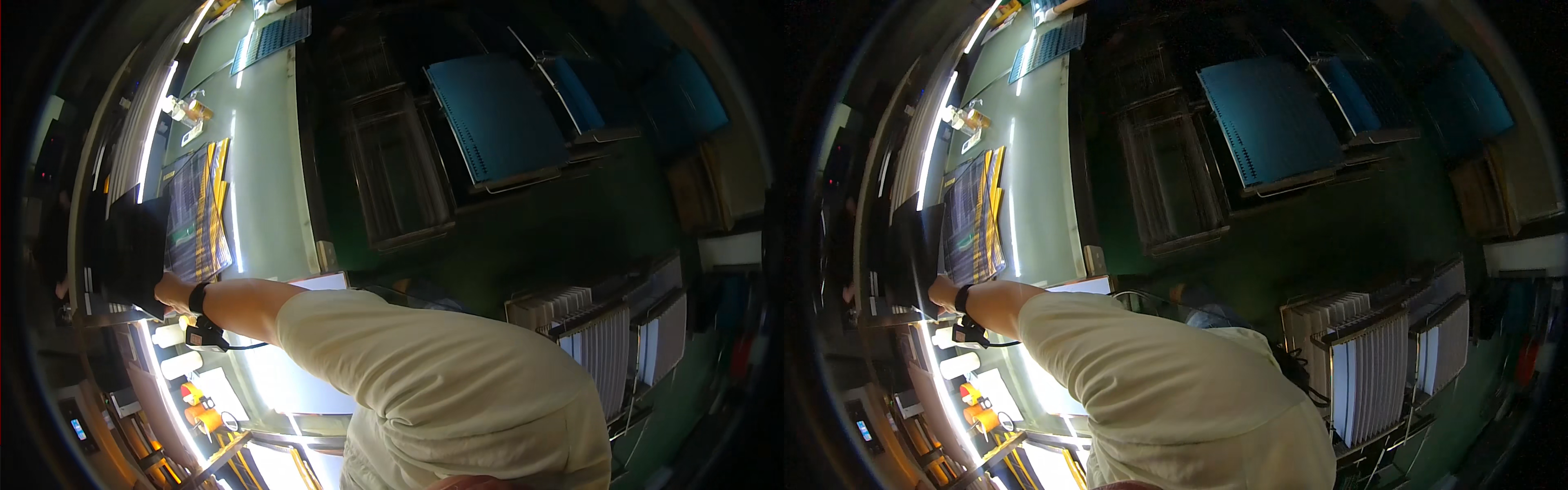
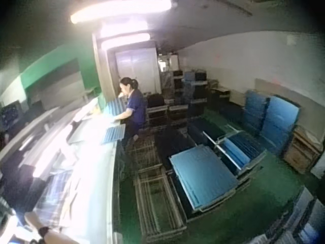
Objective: Organizing and preparing various manufactured sheets and panels at a workstations.
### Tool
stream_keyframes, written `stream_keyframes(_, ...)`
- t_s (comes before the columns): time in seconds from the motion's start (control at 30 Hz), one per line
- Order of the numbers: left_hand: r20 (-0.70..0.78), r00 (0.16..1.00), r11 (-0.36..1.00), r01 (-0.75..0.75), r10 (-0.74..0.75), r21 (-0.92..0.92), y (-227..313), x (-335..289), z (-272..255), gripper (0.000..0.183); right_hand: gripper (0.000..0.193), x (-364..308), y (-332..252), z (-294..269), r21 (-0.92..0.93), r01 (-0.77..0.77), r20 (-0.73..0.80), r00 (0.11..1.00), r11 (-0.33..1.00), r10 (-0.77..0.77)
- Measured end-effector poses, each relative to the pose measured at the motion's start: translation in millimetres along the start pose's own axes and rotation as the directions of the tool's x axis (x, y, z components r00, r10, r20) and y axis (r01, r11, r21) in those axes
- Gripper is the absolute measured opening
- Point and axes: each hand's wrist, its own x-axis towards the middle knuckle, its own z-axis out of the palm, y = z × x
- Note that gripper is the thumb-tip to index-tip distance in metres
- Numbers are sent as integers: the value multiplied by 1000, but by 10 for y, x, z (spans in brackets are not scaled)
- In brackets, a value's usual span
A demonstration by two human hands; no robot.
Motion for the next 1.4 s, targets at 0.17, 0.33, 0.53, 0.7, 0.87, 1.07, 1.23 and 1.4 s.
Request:
stream_keyframes(0.17, -107, 992, 993, -74, 64, -95, 269, 44, -500, 43, 25, -944, -114, 1101, -134, -198, -166, 970, 971, 175)
stream_keyframes(0.33, -90, 995, 995, -48, 41, -83, 87, -8, -340, 42, 24, -833, -234, 653, -9, -55, -155, 986, 998, 53)
stream_keyframes(0.53, -319, 943, 926, -198, 91, -323, 325, -263, -1409, 42, 29, -1254, 228, 877, -341, -491, 126, 821, 802, 556)
stream_keyframes(0.7, -234, 972, 890, -122, 18, -439, -133, -259, -677, 42, 12, -538, -1334, 174, -73, -313, -5, 950, 947, 313)
stream_keyframes(0.87, -373, 928, 818, -212, -3, -535, -258, -545, -1001, 42, 31, -619, -2117, 226, -145, -235, 193, 946, 961, 261)
stream_keyframes(1.07, -436, 899, 798, -233, -40, -555, -399, -631, -752, 41, 37, -172, -3516, -463, -275, -203, 198, 945, 940, 262)
stream_keyframes(1.23, -506, 861, 796, -267, -57, -544, -468, -700, -702, 41, 23, 164, -3902, -708, -310, -167, 175, 958, 936, 228)
stream_keyframes(1.4, -549, 834, 808, -285, -56, -515, -436, -723, -588, 41, 22, 422, -4208, -1284, -154, -97, 40, 994, 983, 105)
